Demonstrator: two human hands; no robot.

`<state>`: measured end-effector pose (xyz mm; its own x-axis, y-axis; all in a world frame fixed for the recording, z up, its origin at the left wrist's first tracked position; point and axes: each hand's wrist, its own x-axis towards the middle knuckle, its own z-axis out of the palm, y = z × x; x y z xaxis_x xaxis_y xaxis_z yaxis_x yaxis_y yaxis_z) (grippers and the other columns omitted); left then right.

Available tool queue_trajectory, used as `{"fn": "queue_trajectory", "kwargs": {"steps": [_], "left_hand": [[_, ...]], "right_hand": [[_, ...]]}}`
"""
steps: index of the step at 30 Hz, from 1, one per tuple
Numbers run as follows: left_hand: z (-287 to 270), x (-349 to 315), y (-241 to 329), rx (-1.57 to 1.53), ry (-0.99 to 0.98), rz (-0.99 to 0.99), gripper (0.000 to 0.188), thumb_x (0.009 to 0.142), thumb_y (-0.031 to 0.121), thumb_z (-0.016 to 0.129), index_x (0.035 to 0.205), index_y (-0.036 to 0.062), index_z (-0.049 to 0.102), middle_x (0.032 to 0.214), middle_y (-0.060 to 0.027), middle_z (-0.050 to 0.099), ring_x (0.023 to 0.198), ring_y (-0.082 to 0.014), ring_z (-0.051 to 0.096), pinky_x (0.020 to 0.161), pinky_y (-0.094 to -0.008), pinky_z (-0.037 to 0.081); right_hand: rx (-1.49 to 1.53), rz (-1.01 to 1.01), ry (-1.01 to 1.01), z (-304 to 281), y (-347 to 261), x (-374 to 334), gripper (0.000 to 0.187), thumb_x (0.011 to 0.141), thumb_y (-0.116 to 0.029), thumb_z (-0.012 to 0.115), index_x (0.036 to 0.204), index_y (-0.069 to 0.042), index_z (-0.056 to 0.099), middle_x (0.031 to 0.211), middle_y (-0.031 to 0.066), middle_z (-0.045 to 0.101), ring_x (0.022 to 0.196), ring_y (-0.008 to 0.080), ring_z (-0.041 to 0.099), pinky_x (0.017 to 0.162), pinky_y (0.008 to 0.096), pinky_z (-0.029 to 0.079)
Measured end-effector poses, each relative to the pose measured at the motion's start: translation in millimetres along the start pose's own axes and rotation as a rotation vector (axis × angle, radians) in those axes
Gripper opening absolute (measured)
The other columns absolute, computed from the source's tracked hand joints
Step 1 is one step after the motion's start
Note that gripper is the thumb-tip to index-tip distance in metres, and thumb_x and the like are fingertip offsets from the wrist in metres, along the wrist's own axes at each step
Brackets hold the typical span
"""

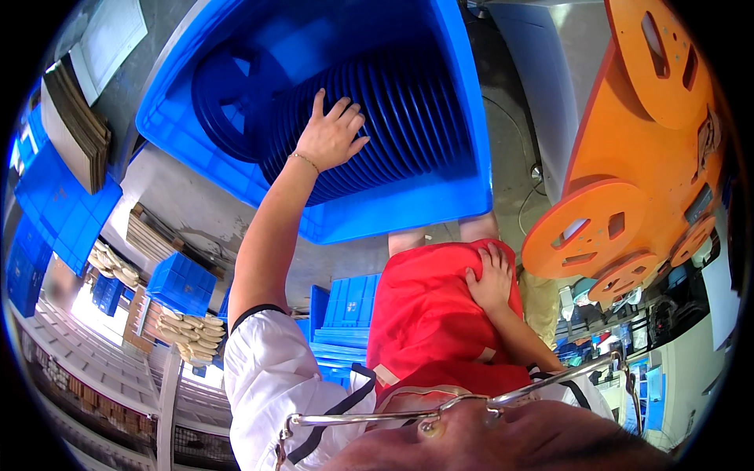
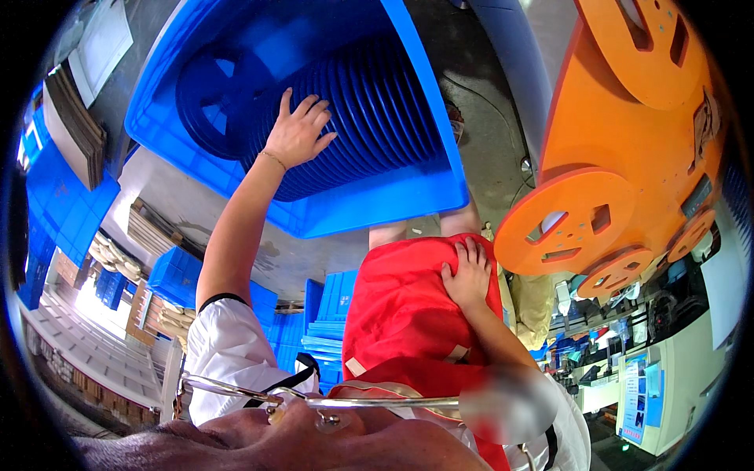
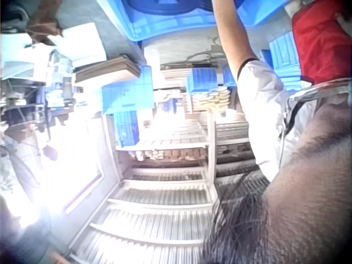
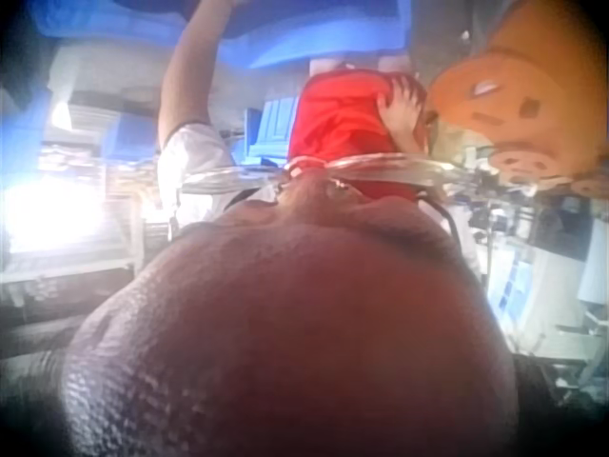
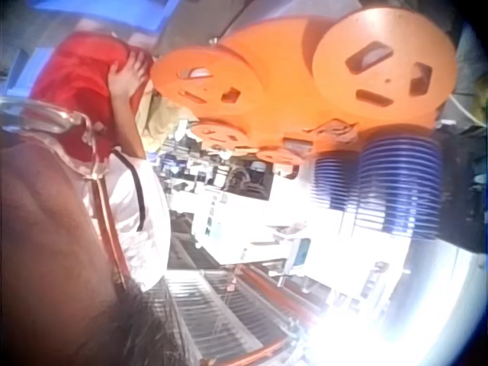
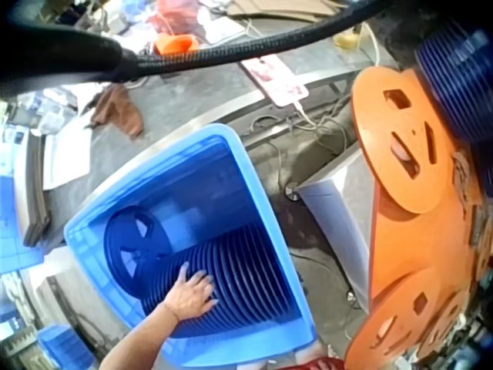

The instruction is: The person repeatedly picks up blue plastic spools from a table and stacks them into a large blue plastic bin. The person handles the spools one by one, placing them vertically into the container until it is filled.

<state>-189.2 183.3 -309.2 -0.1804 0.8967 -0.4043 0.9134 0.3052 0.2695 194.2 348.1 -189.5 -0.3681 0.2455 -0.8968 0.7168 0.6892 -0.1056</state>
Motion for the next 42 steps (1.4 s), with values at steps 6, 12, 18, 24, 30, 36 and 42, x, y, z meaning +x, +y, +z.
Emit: {"fn": "queue_trajectory", "kwargs": {"steps": [6, 12, 18, 24, 30, 36, 42], "left_hand": [[-6, 13, -2, -0.067, -0.028, 0.003, 0.032, 0.082, 0.038, 0.055, 0.099, 0.0118, 0.06, 0.116, -0.0078, 0.053, 0.116, -0.0257, 0.042, 0.101, -0.0576, 0.022], [-11, 26, 0, -0.048, -0.017, 0.039, 0.034, 0.082, 0.038, 0.054, 0.1, 0.0093, 0.059, 0.118, -0.0091, 0.051, 0.117, -0.0258, 0.041, 0.101, -0.0572, 0.022], [-2, 32, 0, -0.079, 0.008, 0.019, 0.038, 0.082, 0.04, 0.054, 0.104, 0.009, 0.058, 0.118, -0.0081, 0.052, 0.116, -0.0254, 0.042, 0.101, -0.0568, 0.022], [-15, 45, 3, -0.097, -0.042, 0.013, 0.037, 0.082, 0.041, 0.054, 0.103, 0.0112, 0.06, 0.119, -0.0084, 0.052, 0.115, -0.0255, 0.043, 0.101, -0.0567, 0.022], [-13, 55, 8, -0.064, -0.003, 0.067, 0.038, 0.083, 0.042, 0.053, 0.1, 0.0092, 0.06, 0.121, -0.0096, 0.05, 0.117, -0.0274, 0.042, 0.102, -0.056, 0.021], [-8, 60, 5, -0.07, 0.0, 0.088, 0.04, 0.083, 0.043, 0.053, 0.105, 0.0091, 0.058, 0.119, -0.0107, 0.052, 0.116, -0.0279, 0.043, 0.102, -0.0559, 0.021], [-13, 64, 13, -0.099, 0.018, 0.063, 0.039, 0.084, 0.043, 0.052, 0.108, 0.0138, 0.057, 0.119, -0.0102, 0.052, 0.116, -0.0265, 0.043, 0.102, -0.0577, 0.021]], "right_hand": [[0.009, 0.003, -0.006, -2, 0, 0, 0.053, 0.077, -0.035, 0.055, 0.122, -0.011, 0.045, 0.134, 0.0081, 0.036, 0.125, 0.031, 0.03, 0.101, 0.0485, 0.027], [0.027, -0.018, 0.019, -3, 3, 0, 0.052, 0.077, -0.035, 0.055, 0.122, -0.01, 0.046, 0.134, 0.0083, 0.036, 0.124, 0.0312, 0.031, 0.101, 0.0479, 0.026], [0.048, -0.017, 0.028, -5, 6, 1, 0.051, 0.077, -0.035, 0.055, 0.121, -0.01, 0.047, 0.133, 0.0087, 0.037, 0.124, 0.0311, 0.031, 0.102, 0.0472, 0.025], [0.056, -0.02, 0.028, -5, 9, 2, 0.051, 0.077, -0.035, 0.055, 0.121, -0.01, 0.047, 0.133, 0.0094, 0.037, 0.124, 0.0314, 0.031, 0.103, 0.0471, 0.024], [0.06, -0.019, 0.035, -6, 7, 3, 0.051, 0.077, -0.035, 0.055, 0.12, -0.01, 0.048, 0.133, 0.01, 0.038, 0.124, 0.0319, 0.032, 0.103, 0.047, 0.023], [0.055, -0.018, 0.038, -7, 6, 2, 0.051, 0.077, -0.035, 0.055, 0.12, -0.009, 0.048, 0.133, 0.0101, 0.038, 0.124, 0.0319, 0.032, 0.103, 0.0472, 0.023], [0.046, -0.02, 0.034, -6, 4, 2, 0.051, 0.077, -0.035, 0.055, 0.121, -0.01, 0.047, 0.133, 0.0097, 0.037, 0.124, 0.0314, 0.031, 0.103, 0.0474, 0.024]]}}
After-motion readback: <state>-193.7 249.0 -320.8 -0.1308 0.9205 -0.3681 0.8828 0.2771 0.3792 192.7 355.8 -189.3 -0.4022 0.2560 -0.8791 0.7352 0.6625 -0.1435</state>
